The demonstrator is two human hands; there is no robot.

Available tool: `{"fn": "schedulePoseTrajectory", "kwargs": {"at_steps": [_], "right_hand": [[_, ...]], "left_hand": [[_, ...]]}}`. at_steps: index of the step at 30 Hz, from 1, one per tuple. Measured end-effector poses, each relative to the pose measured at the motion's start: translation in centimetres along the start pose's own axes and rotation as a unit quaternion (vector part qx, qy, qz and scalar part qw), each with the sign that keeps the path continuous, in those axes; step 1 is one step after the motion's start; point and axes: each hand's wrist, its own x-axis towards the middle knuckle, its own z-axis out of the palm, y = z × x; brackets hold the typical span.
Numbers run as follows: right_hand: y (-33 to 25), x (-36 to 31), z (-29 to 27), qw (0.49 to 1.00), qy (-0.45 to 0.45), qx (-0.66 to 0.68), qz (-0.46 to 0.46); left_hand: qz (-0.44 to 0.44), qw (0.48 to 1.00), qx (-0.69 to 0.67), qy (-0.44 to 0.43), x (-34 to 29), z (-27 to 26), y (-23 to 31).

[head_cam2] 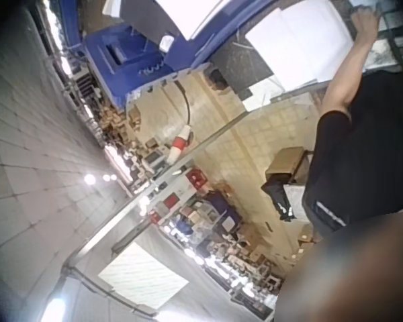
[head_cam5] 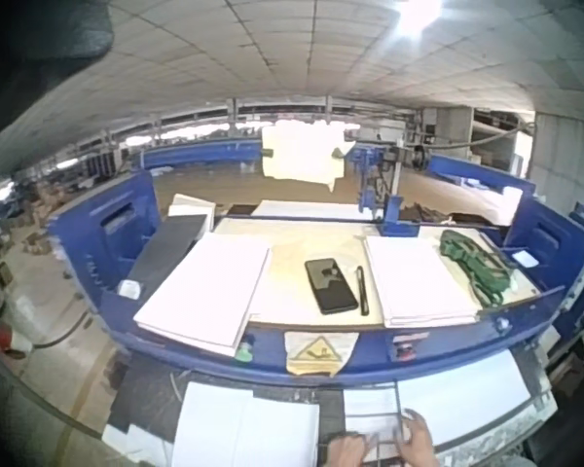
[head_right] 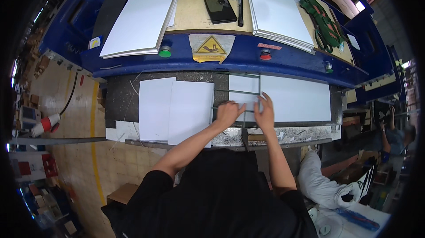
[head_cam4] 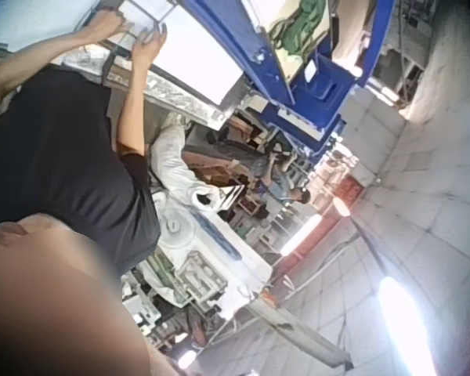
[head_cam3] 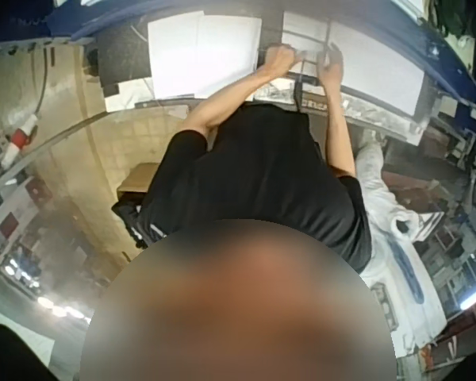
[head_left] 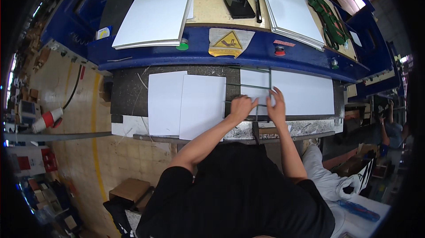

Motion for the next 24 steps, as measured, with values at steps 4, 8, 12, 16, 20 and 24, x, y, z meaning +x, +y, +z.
{"fn": "schedulePoseTrajectory", "kwargs": {"at_steps": [4, 8, 12, 16, 20, 24], "right_hand": [[4.7, 0.3, -2.4, 0.998, 0.02, -0.022, 0.056], [7.7, 1.5, -2.2, 0.987, -0.054, -0.019, 0.153], [11.2, 2.7, -2.0, 0.982, -0.122, 0.044, 0.137], [14.1, 7.4, -0.7, 0.987, -0.113, 0.084, 0.083], [13.1, 11.7, -0.2, 0.961, -0.245, 0.028, 0.122], [14.2, 11.6, 2.1, 0.972, -0.216, -0.059, 0.07]], "left_hand": [[-0.017, 1.0, 0.006, 0.017, 2.4, 4.4, 3.1], [-0.023, 1.0, 0.014, 0.002, 2.4, 6.0, 4.1], [-0.012, 0.999, -0.033, 0.038, 0.3, 1.8, 4.7], [-0.157, 0.981, -0.066, 0.091, -4.6, -1.7, 2.5], [-0.19, 0.98, -0.052, 0.038, -7.3, -1.4, 3.3], [-0.254, 0.964, -0.033, 0.07, -7.4, 1.0, 2.2]]}}
